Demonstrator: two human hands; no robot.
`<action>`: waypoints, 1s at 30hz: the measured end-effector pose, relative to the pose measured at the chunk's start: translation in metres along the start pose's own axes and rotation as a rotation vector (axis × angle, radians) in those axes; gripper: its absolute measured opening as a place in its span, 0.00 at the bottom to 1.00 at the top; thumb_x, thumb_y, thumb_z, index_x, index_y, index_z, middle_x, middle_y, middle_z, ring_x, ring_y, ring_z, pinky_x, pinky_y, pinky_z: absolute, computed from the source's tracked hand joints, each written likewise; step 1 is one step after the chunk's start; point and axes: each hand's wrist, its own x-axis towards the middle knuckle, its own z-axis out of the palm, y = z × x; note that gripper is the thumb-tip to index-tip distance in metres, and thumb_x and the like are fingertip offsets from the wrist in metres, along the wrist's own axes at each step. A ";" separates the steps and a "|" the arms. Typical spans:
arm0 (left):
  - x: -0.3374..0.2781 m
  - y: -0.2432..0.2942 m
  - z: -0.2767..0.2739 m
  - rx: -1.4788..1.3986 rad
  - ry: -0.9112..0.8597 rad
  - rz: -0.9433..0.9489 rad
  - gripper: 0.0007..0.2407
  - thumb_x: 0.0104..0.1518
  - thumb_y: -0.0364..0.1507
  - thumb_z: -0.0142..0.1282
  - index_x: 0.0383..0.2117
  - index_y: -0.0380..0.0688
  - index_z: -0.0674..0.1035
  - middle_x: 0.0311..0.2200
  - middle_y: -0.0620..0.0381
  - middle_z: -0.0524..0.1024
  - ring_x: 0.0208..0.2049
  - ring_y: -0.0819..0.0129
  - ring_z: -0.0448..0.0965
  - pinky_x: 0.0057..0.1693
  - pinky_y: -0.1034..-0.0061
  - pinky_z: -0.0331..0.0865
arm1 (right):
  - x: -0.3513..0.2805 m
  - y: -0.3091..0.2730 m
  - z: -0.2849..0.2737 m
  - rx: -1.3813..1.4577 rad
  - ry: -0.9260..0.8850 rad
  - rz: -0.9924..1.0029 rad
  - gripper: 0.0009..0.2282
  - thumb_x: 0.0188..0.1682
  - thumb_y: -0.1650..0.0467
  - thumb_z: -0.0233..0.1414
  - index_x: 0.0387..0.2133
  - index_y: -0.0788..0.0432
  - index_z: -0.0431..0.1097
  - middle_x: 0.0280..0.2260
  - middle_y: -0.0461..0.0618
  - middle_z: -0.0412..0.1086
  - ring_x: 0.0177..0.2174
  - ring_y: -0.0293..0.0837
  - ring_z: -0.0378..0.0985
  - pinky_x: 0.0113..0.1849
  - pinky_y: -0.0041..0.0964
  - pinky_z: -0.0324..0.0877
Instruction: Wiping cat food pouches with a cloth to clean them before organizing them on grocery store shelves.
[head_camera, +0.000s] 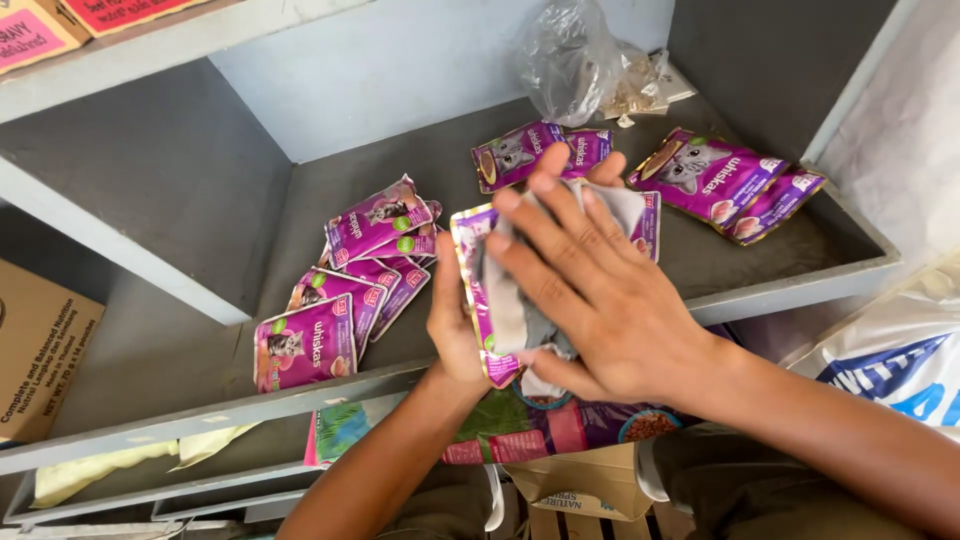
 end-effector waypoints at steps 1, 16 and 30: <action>-0.009 0.000 -0.021 0.077 -0.032 0.072 0.34 0.62 0.48 0.31 0.74 0.44 0.51 0.72 0.46 0.52 0.67 0.57 0.59 0.73 0.59 0.53 | -0.001 0.000 0.001 0.030 0.029 0.008 0.33 0.56 0.54 0.43 0.70 0.60 0.48 0.71 0.63 0.42 0.71 0.60 0.39 0.70 0.65 0.40; 0.001 0.015 0.054 0.251 -0.105 0.263 0.47 0.39 0.28 0.53 0.74 0.44 0.45 0.77 0.54 0.40 0.79 0.62 0.36 0.81 0.59 0.31 | 0.011 -0.009 -0.029 0.630 0.291 0.380 0.28 0.54 0.75 0.42 0.68 0.67 0.41 0.71 0.68 0.39 0.71 0.61 0.42 0.68 0.54 0.45; -0.008 0.037 0.050 1.242 -0.206 0.517 0.25 0.58 0.24 0.51 0.65 0.38 0.66 0.71 0.48 0.59 0.73 0.57 0.61 0.75 0.65 0.58 | -0.006 0.013 -0.027 1.009 0.255 0.663 0.19 0.42 0.79 0.59 0.49 0.66 0.74 0.30 0.49 0.77 0.25 0.36 0.74 0.28 0.29 0.71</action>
